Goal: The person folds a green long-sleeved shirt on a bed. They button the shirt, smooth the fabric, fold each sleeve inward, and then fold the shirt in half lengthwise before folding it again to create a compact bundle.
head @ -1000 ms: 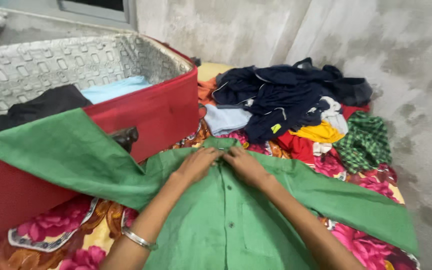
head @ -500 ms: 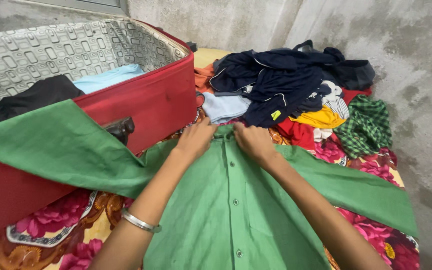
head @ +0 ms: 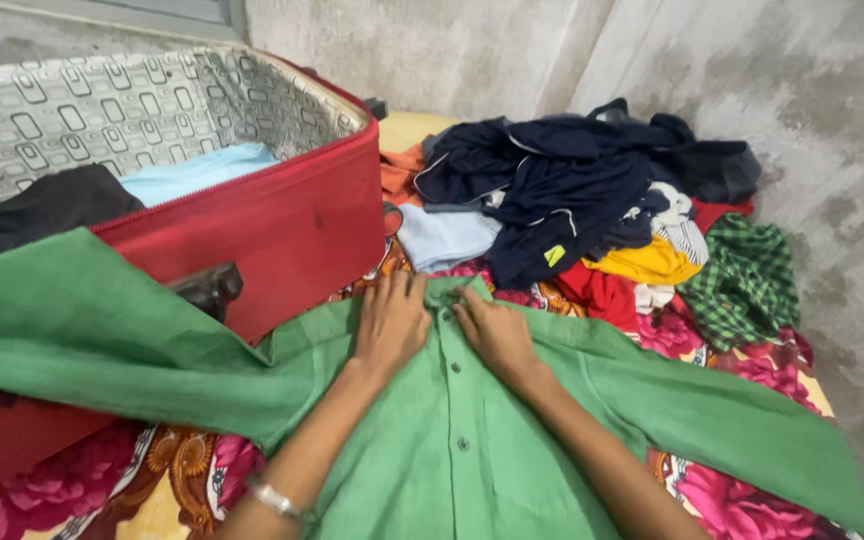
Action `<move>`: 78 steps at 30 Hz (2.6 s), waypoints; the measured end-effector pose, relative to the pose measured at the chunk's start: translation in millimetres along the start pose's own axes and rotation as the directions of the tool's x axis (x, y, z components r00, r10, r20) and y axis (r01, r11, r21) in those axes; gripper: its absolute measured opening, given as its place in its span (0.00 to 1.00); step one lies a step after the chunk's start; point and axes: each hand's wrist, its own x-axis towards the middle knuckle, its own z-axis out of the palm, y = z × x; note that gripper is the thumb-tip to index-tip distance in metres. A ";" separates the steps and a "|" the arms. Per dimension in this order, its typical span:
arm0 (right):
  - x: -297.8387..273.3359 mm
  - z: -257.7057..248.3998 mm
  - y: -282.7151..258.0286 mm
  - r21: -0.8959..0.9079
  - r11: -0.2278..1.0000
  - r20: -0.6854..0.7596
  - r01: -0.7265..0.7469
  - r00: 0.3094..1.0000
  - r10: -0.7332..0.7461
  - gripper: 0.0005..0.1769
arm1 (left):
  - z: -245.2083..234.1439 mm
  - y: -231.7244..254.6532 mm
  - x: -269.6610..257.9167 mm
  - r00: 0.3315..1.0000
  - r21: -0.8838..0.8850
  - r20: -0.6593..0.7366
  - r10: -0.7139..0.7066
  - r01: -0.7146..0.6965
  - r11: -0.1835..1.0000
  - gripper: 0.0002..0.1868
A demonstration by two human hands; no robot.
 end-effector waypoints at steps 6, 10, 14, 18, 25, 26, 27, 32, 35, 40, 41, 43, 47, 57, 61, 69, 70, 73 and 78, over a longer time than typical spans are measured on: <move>4.4 -17.8 -21.8 -0.035 0.973 0.246 -0.227 0.942 0.229 0.22 | 4.5 -6.9 -5.0 1.000 -0.108 0.030 -0.003 0.006 0.994 0.36; -16.8 -32.9 -35.9 0.006 0.999 0.233 -0.047 0.971 0.045 0.31 | 1.9 -5.2 -17.0 0.979 -0.118 0.204 -0.022 0.047 0.992 0.43; -57.4 -49.6 -53.5 0.027 0.999 0.314 0.016 0.949 -0.024 0.33 | -22.5 17.1 -36.4 0.901 -0.004 0.432 -0.040 0.047 0.999 0.41; -102.2 -85.2 -82.0 0.125 0.990 0.318 0.057 0.943 -0.095 0.33 | -61.6 48.4 -76.6 0.779 -0.029 0.627 -0.028 0.059 0.998 0.39; -175.7 -141.9 -161.9 0.281 0.960 0.330 0.013 0.937 -0.110 0.20 | -145.5 82.2 -164.4 0.720 -0.147 0.688 0.088 0.021 0.989 0.39; -183.0 -144.7 -170.2 0.285 0.958 0.313 0.013 0.944 -0.106 0.18 | -154.0 85.2 -172.9 0.728 -0.144 0.680 0.083 0.022 0.989 0.40; -186.2 -145.9 -175.0 0.289 0.957 0.296 0.012 0.950 -0.101 0.17 | -160.7 87.1 -179.4 0.737 -0.141 0.672 0.078 0.024 0.990 0.40; -192.6 -150.2 -177.0 0.299 0.954 0.318 -0.004 0.943 -0.096 0.14 | -170.9 87.0 -200.9 0.815 -0.223 0.569 0.113 0.021 0.975 0.36; -193.9 -156.6 -178.3 0.315 0.948 0.364 0.050 0.916 -0.170 0.14 | -172.9 82.0 -204.1 0.800 -0.263 0.582 0.147 0.013 0.965 0.38; -183.0 -167.8 -180.1 0.495 0.866 0.425 -0.075 0.890 -0.166 0.27 | -178.6 80.2 -202.2 0.838 -0.293 0.521 0.163 -0.004 0.956 0.39; -180.2 -168.9 -180.4 0.527 0.842 0.427 -0.118 0.893 -0.142 0.32 | -180.3 81.6 -201.9 0.854 -0.285 0.497 0.154 -0.007 0.959 0.38; -183.2 -171.9 -182.8 0.554 0.812 0.432 -0.183 0.897 -0.092 0.38 | -184.9 88.6 -205.8 0.888 -0.297 0.442 0.129 0.009 0.955 0.32; -182.5 -166.5 -185.7 0.501 0.856 0.326 -0.127 0.944 -0.050 0.30 | -194.2 93.6 -200.2 0.878 -0.487 0.428 0.212 0.027 0.873 0.17; -218.6 -190.7 -232.7 0.095 0.958 0.666 -0.270 0.732 0.141 0.28 | -190.0 103.0 -208.6 0.761 -0.732 0.452 0.465 0.018 0.681 0.11; -221.4 -195.5 -240.5 0.120 0.955 0.708 -0.273 0.698 0.110 0.26 | -195.2 107.9 -209.2 0.765 -0.686 0.437 0.473 -0.057 0.725 0.13; -221.1 -205.6 -202.7 0.333 0.791 0.820 -0.513 0.572 0.026 0.13 | -205.0 126.4 -215.2 0.633 -0.752 0.574 0.519 0.157 0.640 0.15; -224.0 -205.6 -198.1 0.373 0.734 0.825 -0.567 0.565 0.017 0.12 | -205.1 129.0 -217.4 0.647 -0.768 0.538 0.541 0.110 0.631 0.14; -229.9 -203.3 -184.8 0.468 0.591 0.822 -0.658 0.570 -0.016 0.10 | -203.5 131.1 -217.9 0.670 -0.788 0.454 0.588 -0.006 0.615 0.14; -238.4 -198.8 -180.2 0.500 0.541 0.816 -0.676 0.577 -0.033 0.08 | -200.3 127.2 -217.2 0.620 -0.818 0.481 0.620 0.061 0.573 0.14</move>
